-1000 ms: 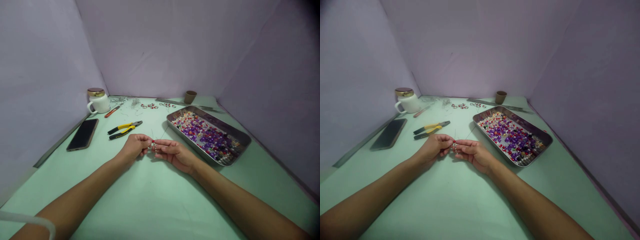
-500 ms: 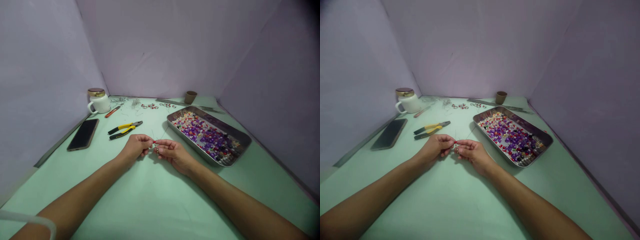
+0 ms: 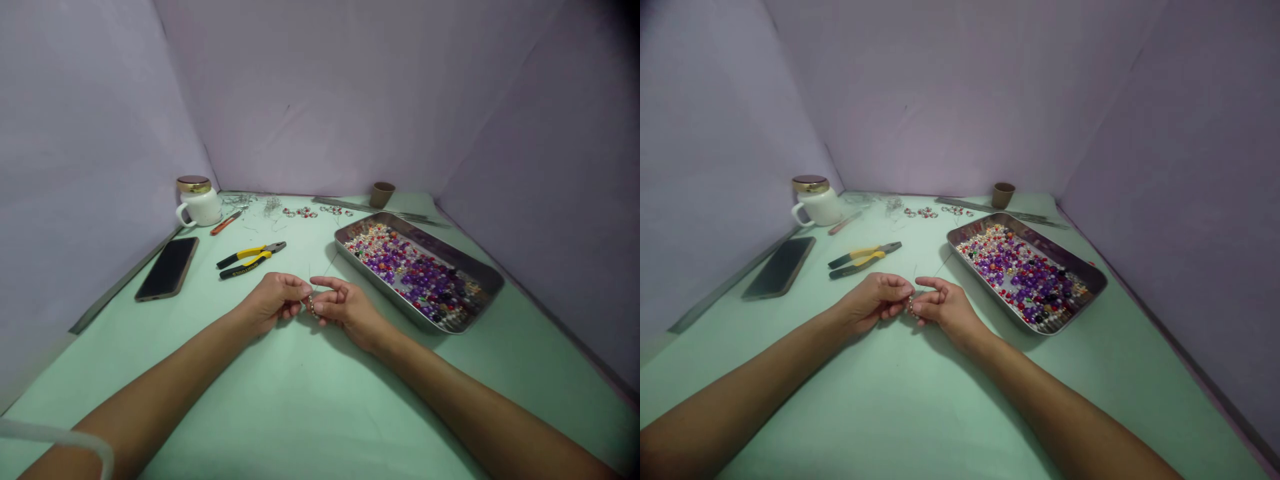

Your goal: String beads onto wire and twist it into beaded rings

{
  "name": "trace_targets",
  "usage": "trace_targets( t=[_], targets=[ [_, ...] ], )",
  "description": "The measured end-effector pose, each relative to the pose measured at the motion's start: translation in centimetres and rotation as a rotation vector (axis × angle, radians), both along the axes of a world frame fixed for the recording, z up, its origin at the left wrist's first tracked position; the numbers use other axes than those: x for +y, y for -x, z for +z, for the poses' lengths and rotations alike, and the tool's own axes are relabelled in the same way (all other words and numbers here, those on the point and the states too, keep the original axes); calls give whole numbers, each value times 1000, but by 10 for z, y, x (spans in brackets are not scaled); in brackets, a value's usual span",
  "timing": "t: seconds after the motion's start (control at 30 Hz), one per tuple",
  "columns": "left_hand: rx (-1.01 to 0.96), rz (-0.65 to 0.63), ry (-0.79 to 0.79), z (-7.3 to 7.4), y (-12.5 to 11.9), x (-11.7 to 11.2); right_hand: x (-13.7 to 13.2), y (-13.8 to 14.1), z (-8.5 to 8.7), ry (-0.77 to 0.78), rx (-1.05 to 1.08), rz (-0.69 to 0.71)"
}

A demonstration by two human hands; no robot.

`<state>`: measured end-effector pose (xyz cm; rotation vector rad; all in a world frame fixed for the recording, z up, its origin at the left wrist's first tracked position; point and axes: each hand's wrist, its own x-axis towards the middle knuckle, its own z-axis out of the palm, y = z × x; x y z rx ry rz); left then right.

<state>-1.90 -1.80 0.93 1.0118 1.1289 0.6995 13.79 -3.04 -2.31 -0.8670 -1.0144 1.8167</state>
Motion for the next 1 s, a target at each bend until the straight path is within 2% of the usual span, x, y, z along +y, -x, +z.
trace_targets(
  t=[0.2,0.3,0.4,0.47,0.57,0.63,0.73,1.0],
  targets=[
    [-106,-26,65,-1,2,1,-3,1,4,-48,-42,9],
    [-247,33,138,-1,5,6,-1,0,5,-51,-10,-68],
    [-361,138,186,-1,8,11,3,-4,4,26,47,-138],
    [-403,206,199,-1,8,12,4,-5,4,95,62,-104],
    [-448,259,191,-2,7,12,1,-5,5,190,135,20],
    [-469,254,182,-3,6,10,-2,-3,5,238,207,67],
    [-490,219,181,-6,4,9,-4,-1,4,268,271,49],
    [-496,176,169,-7,4,8,-3,-1,1,243,284,43]
  ],
)
